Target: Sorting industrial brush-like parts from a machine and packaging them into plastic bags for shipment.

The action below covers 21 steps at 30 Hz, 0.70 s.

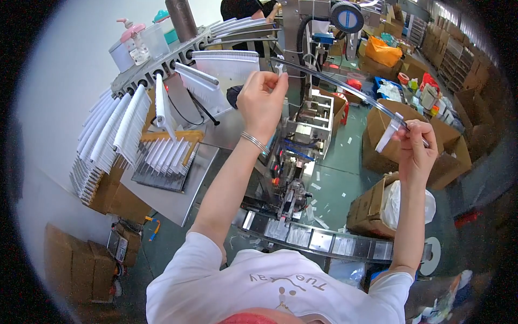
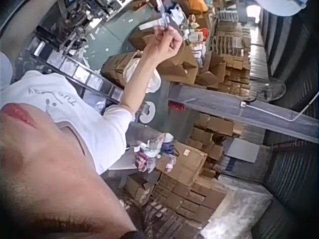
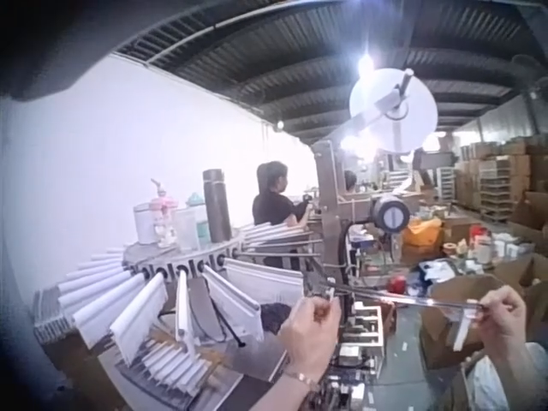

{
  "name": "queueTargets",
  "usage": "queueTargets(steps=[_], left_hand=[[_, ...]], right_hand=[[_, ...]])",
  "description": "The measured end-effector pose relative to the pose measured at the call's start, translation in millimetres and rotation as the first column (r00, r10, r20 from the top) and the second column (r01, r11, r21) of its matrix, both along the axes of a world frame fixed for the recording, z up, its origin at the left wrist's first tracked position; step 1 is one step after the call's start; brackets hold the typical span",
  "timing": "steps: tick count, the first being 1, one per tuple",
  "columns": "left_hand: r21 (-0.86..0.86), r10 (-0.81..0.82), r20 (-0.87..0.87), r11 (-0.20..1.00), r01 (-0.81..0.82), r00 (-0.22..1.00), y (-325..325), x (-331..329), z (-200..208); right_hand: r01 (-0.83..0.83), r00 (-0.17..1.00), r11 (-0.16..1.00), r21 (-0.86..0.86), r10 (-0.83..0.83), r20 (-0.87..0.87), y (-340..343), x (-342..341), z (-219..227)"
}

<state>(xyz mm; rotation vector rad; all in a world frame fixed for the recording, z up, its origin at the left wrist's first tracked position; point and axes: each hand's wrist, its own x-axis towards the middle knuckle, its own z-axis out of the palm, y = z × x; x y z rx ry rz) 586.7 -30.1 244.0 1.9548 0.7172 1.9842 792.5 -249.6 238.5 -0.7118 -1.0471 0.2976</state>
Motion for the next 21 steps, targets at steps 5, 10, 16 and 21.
queueTargets(steps=[5, 10, 16, 21], left_hand=[[-0.116, -0.127, 0.101, 0.984, 0.139, 0.987, -4, 1, -1], [-0.115, -0.188, 0.106, 0.973, 0.2, 0.976, -26, 6, 2], [0.19, -0.412, -0.292, 0.859, 0.475, 0.863, -87, 1, -13], [-0.434, -0.853, -0.14, 0.509, 0.743, 0.502, -122, -25, -55]], right_hand=[[0.027, 0.998, 0.999, 0.03, -0.029, 0.064, -23, -2, -3], [0.055, 0.996, 0.998, 0.006, -0.056, 0.067, -36, 4, -7], [0.022, 0.999, 0.998, -0.052, -0.021, 0.027, -45, -7, -10], [-0.232, 0.972, 0.967, -0.11, 0.234, 0.003, -37, -5, -38]])
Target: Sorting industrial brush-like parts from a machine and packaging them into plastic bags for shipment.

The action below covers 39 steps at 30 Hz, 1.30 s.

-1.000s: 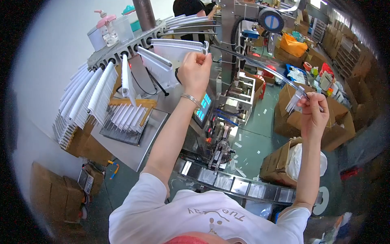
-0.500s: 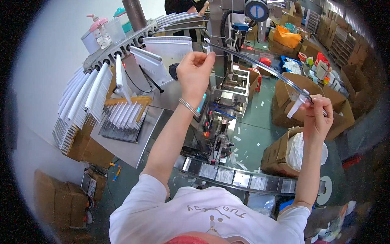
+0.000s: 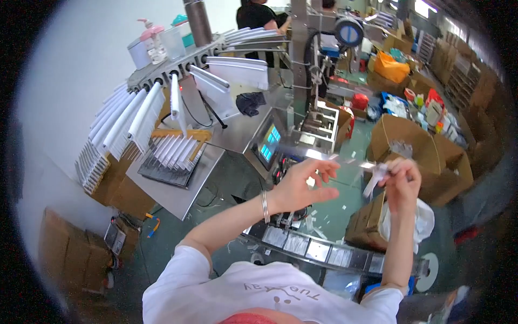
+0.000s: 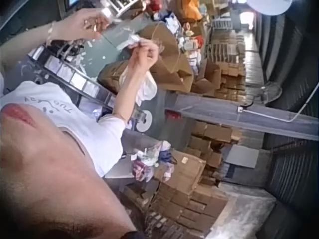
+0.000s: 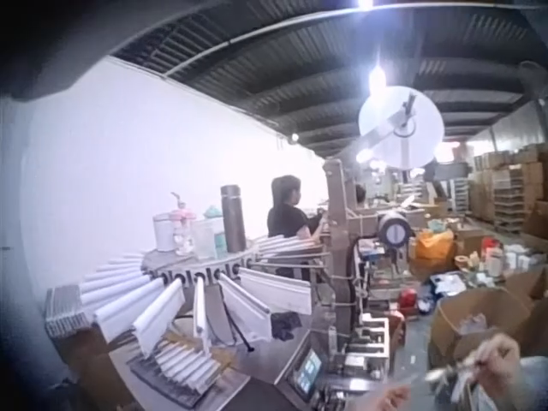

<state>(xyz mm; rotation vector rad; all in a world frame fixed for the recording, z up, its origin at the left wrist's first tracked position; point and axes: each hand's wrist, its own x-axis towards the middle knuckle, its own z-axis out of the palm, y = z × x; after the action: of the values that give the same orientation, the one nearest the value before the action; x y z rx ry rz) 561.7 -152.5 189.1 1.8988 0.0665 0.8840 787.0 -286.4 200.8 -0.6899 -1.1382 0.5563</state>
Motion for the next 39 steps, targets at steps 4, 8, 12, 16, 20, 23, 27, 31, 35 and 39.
queueTargets(steps=[4, 8, 12, 16, 20, 23, 27, 31, 35, 39], left_hand=[[-0.047, -0.069, 0.088, 0.996, 0.073, 0.994, -8, -18, -11], [0.046, -0.011, 0.069, 0.999, 0.008, 0.998, -28, -54, -18], [0.171, 0.17, 0.105, 0.968, -0.186, 0.98, -34, -105, -22], [0.141, 0.254, 0.134, 0.952, -0.272, 0.958, -32, -171, -36], [-0.005, 0.46, 0.073, 0.888, -0.461, 0.885, -20, -268, -44], [-0.104, 0.718, 0.041, 0.694, -0.712, 0.695, -2, -338, -39], [-0.267, 0.886, 0.017, 0.451, -0.851, 0.464, 32, -416, -49], [-0.142, 0.973, 0.082, 0.224, -0.964, 0.214, 47, -468, -64], [-0.145, 0.985, 0.069, 0.169, -0.975, 0.161, 57, -489, -74], [-0.094, 0.803, 0.147, 0.592, -0.801, 0.577, 67, -500, -95]], right_hand=[[-0.232, 0.973, 0.945, -0.23, 0.224, -0.06, 25, -40, -22], [-0.378, 0.925, 0.865, -0.33, 0.334, -0.183, 44, -99, -30], [-0.421, 0.896, 0.84, -0.343, 0.328, -0.298, 49, -161, -26], [-0.47, 0.87, 0.793, -0.387, 0.342, -0.356, 52, -232, -24], [-0.548, 0.836, 0.771, -0.324, 0.499, -0.226, 61, -329, -37], [-0.317, 0.752, 0.909, -0.272, 0.415, 0.512, 60, -409, -46], [-0.364, 0.326, 0.919, 0.152, -0.027, 0.945, 54, -510, -29], [-0.295, 0.429, 0.913, 0.281, -0.136, 0.893, 70, -555, -42], [-0.285, 0.487, 0.892, 0.351, -0.181, 0.855, 100, -560, -52], [-0.242, 0.55, 0.917, 0.317, -0.14, 0.823, 130, -555, -69]])
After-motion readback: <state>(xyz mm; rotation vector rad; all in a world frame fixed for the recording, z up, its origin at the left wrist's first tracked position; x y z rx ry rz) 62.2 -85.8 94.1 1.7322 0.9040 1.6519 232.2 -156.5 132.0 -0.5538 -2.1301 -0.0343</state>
